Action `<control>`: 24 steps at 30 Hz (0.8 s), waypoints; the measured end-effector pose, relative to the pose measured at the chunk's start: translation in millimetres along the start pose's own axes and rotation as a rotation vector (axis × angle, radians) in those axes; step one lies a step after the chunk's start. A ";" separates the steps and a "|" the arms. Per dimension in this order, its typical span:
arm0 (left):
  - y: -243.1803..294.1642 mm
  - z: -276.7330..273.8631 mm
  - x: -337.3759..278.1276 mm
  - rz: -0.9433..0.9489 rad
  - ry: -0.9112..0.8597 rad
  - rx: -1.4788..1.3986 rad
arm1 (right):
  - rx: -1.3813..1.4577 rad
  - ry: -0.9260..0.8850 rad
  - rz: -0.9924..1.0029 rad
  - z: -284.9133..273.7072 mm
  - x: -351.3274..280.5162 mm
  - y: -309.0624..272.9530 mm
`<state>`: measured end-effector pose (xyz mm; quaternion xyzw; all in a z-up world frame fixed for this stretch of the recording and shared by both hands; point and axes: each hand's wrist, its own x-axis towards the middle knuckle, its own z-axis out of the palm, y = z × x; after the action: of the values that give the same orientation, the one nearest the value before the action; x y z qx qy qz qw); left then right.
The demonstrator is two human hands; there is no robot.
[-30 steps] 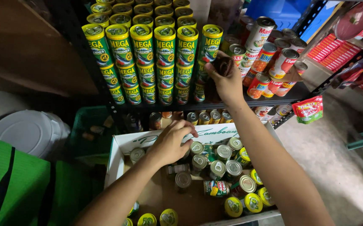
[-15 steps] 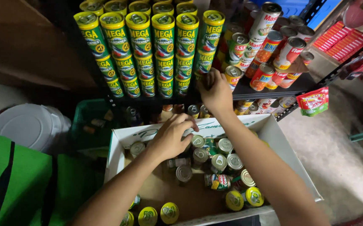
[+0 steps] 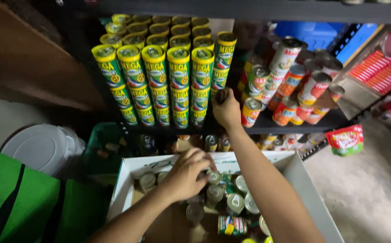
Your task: Cleaning canned goods with a cloth and placing them neatly on a grocery store shelf.
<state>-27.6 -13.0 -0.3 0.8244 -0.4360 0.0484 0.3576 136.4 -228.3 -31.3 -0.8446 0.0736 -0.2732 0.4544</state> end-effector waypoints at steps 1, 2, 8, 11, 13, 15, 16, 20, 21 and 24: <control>-0.2 0.9 0.4 -0.003 0.007 0.007 | 0.005 -0.004 -0.008 1.9 6.0 -0.4; -0.7 2.1 0.9 0.000 -0.001 0.013 | -0.022 -0.030 0.049 4.0 12.0 -0.4; -2.5 11.6 3.3 -0.015 -0.044 0.034 | -0.019 -0.025 0.087 28.2 48.0 24.0; -4.6 11.4 6.1 -0.013 -0.031 0.047 | -0.047 -0.067 0.159 37.6 66.4 29.4; -7.4 12.6 7.7 -0.007 -0.030 0.066 | -0.067 -0.097 0.183 43.9 78.4 35.6; -10.8 16.2 9.0 0.021 -0.029 0.069 | -0.207 -0.160 0.225 49.1 89.3 42.3; -12.4 16.1 11.3 0.019 -0.023 0.072 | -0.207 -0.163 0.218 48.6 94.2 40.8; -13.5 16.0 13.3 0.014 -0.070 0.091 | -0.151 -0.210 0.278 47.4 100.7 28.5; -12.5 16.5 14.3 -0.011 -0.099 0.100 | -0.101 -0.236 0.309 44.2 101.1 24.8; -9.8 14.4 16.3 0.042 -0.038 0.042 | -0.185 -0.261 0.337 54.1 116.9 33.6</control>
<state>-13.5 -29.7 -10.0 0.8233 -0.4588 0.0492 0.3306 267.3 -251.9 -36.1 -0.8866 0.1789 -0.0737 0.4202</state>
